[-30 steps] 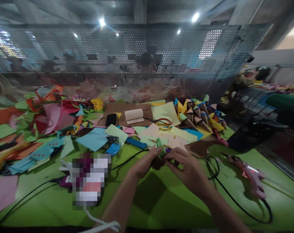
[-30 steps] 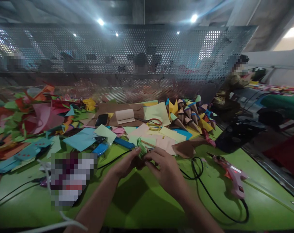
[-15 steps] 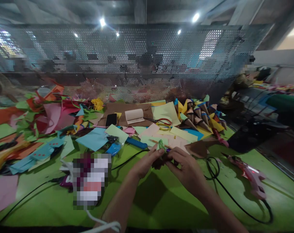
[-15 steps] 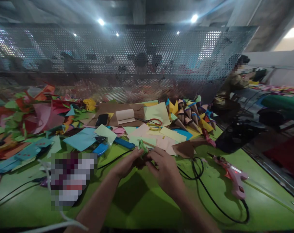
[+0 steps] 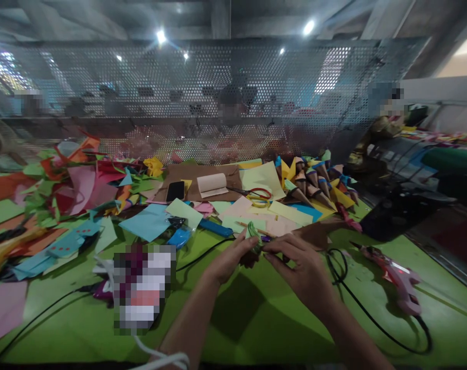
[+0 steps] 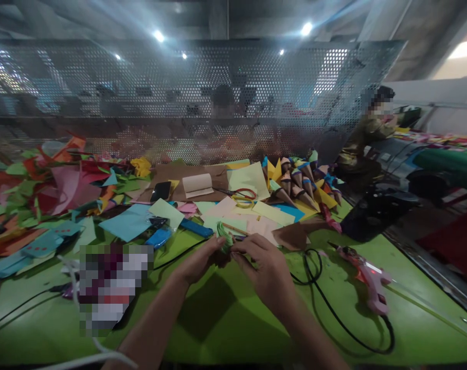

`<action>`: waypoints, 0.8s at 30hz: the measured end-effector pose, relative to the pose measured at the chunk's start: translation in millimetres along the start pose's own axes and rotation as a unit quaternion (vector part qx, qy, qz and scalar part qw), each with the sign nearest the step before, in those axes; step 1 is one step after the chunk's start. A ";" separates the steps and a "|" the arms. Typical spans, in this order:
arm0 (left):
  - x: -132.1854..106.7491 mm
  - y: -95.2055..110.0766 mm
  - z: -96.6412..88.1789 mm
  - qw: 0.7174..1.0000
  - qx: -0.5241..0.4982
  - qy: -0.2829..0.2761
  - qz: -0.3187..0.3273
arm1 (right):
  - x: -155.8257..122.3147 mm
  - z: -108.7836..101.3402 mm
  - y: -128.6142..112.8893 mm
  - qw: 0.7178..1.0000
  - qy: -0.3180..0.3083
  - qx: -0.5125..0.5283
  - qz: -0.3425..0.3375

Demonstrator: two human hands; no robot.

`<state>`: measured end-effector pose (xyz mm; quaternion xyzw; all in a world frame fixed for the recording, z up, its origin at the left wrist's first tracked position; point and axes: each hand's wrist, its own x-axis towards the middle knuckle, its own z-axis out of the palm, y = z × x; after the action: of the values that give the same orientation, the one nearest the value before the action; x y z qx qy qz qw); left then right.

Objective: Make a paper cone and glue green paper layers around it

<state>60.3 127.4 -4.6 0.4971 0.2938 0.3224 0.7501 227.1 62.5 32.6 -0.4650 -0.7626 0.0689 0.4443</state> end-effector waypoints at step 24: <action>-1.2 0.3 -0.4 1.000 -0.002 -0.013 -0.003 | -1.7 18.1 13.5 0.992 -0.088 -0.093 -0.018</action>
<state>59.2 126.8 -4.3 0.4989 0.2852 0.3143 0.7557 222.7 74.3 13.7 -0.4829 -0.8099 0.0299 0.3315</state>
